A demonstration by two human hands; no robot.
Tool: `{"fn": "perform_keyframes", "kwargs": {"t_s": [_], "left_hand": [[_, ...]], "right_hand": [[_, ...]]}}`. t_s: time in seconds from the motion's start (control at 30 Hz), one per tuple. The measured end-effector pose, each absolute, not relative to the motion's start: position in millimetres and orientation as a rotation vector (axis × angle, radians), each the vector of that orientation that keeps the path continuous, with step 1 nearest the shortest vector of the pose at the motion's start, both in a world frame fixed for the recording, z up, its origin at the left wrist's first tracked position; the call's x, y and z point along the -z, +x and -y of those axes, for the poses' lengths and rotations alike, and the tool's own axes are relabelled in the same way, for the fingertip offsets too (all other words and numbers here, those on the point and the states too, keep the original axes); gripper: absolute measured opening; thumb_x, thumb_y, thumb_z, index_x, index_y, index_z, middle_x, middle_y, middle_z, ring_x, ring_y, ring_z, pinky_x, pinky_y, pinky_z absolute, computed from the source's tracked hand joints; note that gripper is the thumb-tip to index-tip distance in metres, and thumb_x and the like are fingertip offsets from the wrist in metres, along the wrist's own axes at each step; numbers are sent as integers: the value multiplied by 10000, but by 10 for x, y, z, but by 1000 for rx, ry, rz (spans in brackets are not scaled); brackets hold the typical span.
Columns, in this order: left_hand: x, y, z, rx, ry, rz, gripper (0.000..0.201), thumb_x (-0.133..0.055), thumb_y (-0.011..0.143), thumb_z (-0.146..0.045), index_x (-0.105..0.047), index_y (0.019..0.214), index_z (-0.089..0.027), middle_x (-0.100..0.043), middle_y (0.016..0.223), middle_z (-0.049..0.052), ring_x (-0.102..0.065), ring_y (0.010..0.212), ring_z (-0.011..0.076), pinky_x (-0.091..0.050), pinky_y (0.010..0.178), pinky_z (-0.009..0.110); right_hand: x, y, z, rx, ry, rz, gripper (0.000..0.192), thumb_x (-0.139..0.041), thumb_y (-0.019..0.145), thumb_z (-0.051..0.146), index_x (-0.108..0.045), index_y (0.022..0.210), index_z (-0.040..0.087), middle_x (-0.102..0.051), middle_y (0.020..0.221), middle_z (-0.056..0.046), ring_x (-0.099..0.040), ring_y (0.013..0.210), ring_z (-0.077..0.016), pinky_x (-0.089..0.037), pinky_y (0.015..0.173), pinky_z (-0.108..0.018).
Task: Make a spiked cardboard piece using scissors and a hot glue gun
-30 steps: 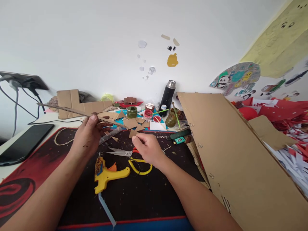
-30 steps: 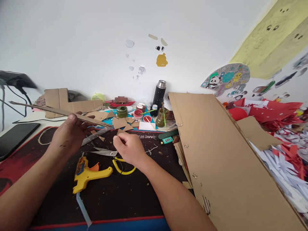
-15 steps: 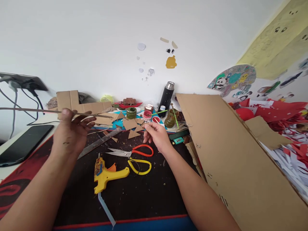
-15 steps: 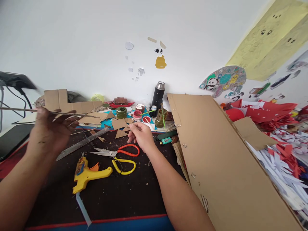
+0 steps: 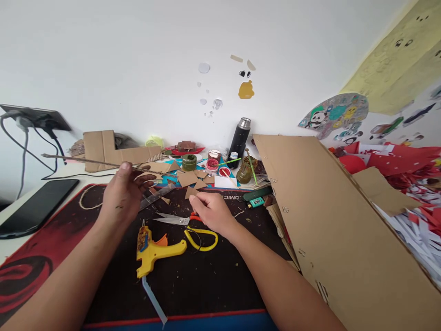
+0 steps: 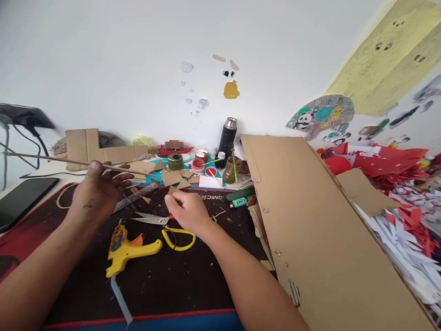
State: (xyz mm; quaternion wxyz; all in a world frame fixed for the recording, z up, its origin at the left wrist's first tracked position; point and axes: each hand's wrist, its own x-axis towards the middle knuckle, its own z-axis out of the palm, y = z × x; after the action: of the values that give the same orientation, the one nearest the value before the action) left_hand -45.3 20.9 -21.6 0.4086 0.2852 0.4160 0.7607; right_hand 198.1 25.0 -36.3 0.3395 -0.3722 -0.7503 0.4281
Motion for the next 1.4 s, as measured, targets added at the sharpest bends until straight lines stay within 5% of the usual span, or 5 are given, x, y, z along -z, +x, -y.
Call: {"fn": "perform_keyframes", "kwargs": {"t_s": [0.33,0.43,0.63,0.9,1.4], "left_hand": [[329,-354,-209,-1811,821,-1079,398,-905,772,-643,-773,909,-293,-788,1012,32,-724,838,220,-606,737,368],[333,-359,-205,-1804,821,-1072,424,-910,764,-647,-769,920,-279,-788,1012,28,-725,843,211,-599,741,345],[311,-343,-189,-1789,811,-1075,454,-903,767,-657,-761,935,-260,-797,1006,11,-728,842,195,-597,763,330],[264,-279,-154,-1760,902,-1092,524,-896,773,-664,-750,1018,-224,-796,1053,63,-738,913,237,-605,788,366],[356,-318,-153,-1755,1002,-1168,514,-874,827,-608,-700,1087,-201,-740,1171,92,-721,985,234,-604,816,342]], "right_hand": [[415,1951,-232,-996,-915,2282,117,-694,1030,270,-810,1035,252,-814,984,-31,-707,843,-180,-432,758,-280],[380,1953,-218,-1095,-925,2239,238,-762,984,309,-787,1216,261,-817,1039,-24,-681,760,-156,-456,734,-279],[337,1965,-218,-1271,-996,2060,327,-618,1080,398,-718,843,196,-684,701,5,-637,617,-133,-443,632,-258],[396,1956,-276,-1261,-994,1836,220,-715,1016,408,-705,1140,227,-709,858,3,-655,663,-145,-476,637,-270],[262,2031,-230,-703,-1067,2072,297,-518,1127,420,-706,1022,216,-752,849,-30,-679,780,-190,-371,710,-302]]}}
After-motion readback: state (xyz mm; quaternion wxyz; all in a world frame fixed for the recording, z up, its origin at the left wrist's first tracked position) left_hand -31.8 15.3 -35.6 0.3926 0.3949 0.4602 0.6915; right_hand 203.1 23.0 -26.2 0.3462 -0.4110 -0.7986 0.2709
